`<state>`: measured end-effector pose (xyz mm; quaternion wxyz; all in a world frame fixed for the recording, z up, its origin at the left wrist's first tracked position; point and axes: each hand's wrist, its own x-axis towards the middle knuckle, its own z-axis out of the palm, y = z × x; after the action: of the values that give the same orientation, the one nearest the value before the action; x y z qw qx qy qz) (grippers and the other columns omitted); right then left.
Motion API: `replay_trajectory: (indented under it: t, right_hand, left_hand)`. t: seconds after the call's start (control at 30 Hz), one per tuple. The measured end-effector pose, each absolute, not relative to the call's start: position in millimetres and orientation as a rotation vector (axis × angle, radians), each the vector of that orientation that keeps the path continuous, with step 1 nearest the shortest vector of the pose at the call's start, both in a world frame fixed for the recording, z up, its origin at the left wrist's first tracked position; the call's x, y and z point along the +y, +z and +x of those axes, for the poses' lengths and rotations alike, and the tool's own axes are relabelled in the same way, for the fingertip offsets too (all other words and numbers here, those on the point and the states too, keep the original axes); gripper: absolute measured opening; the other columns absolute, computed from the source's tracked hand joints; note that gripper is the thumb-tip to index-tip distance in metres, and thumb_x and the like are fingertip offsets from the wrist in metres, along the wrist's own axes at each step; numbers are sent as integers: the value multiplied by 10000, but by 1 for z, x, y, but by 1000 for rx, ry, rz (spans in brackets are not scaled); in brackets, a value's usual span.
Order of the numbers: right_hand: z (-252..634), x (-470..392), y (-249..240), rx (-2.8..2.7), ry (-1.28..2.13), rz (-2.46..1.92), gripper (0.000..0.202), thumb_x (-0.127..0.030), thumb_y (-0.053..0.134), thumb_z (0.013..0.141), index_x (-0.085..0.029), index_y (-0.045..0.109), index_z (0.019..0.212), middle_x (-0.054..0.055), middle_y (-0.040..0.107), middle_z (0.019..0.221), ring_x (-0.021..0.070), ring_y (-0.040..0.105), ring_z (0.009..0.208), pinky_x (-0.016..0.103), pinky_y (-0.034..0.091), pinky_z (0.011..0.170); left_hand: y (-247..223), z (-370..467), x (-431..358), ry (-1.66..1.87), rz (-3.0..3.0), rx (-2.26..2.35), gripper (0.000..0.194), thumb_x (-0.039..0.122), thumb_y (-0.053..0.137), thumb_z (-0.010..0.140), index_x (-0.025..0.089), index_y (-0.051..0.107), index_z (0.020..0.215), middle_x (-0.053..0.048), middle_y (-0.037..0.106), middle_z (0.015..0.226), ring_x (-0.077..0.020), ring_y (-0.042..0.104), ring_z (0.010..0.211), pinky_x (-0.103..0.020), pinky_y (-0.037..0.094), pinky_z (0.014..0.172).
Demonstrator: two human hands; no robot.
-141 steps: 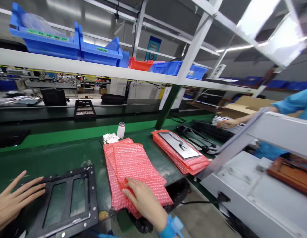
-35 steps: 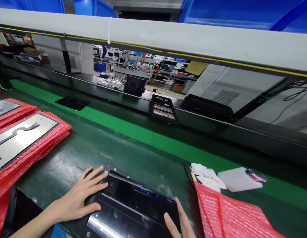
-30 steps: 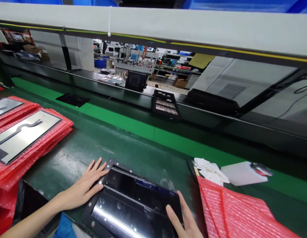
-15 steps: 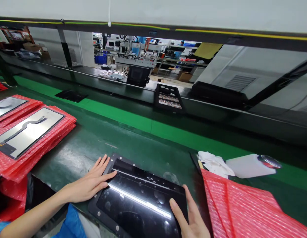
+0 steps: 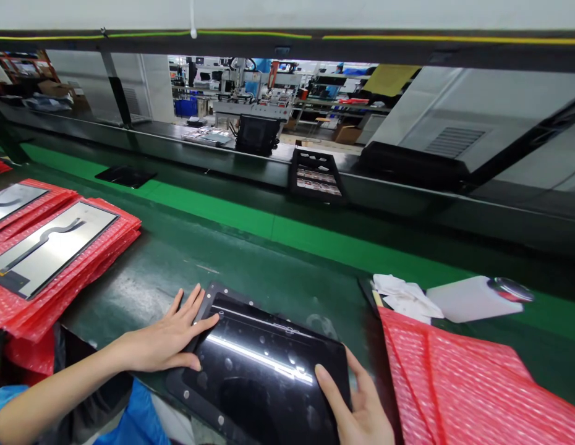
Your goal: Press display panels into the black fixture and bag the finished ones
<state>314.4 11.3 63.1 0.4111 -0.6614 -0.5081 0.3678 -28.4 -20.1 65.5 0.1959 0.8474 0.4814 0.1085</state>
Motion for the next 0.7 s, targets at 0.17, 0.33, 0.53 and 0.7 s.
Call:
replay_trajectory:
  t: [0.17,0.33,0.53,0.7]
  right_hand:
    - [326,14,51,-1415,740,-1623,667,-617,675,757,-201,534,1259,100,601,1196,309,565,1158,463,438,1048]
    - [352,14,42,-1836,378,-1583,410,-492,509,931,-204,617,1203,87,551,1076,267,566,1058,461,474,949]
    - [362,16,40,-2108,186,-1524,389,-194,391,997,-232,489,1372,80,522,1113,217,538,1057,406,493,916]
    - [362,21,43,-2392,-161,-1523,521,10,377,885,-183,506,1352,84,566,1050,238,534,910,405,508,769]
  left_hand:
    - [65,-29,-22,272,2466,1393,824,485,629,909,317,156,1562,-183,-9,1622,-405,-52,1477,-738,162,1104]
    - [47,-34,-24,282,2585,1443,744,462,582,941,381,164,1551,-116,73,1638,-400,73,1490,-716,235,1097]
    - [21,-33,-23,371,2846,1578,703,527,525,938,353,224,1549,-125,217,1617,-405,236,1465,-667,316,1080]
    - [7,-31,-20,457,2971,1649,720,571,556,890,346,303,1527,-149,249,1607,-414,267,1453,-645,251,1109]
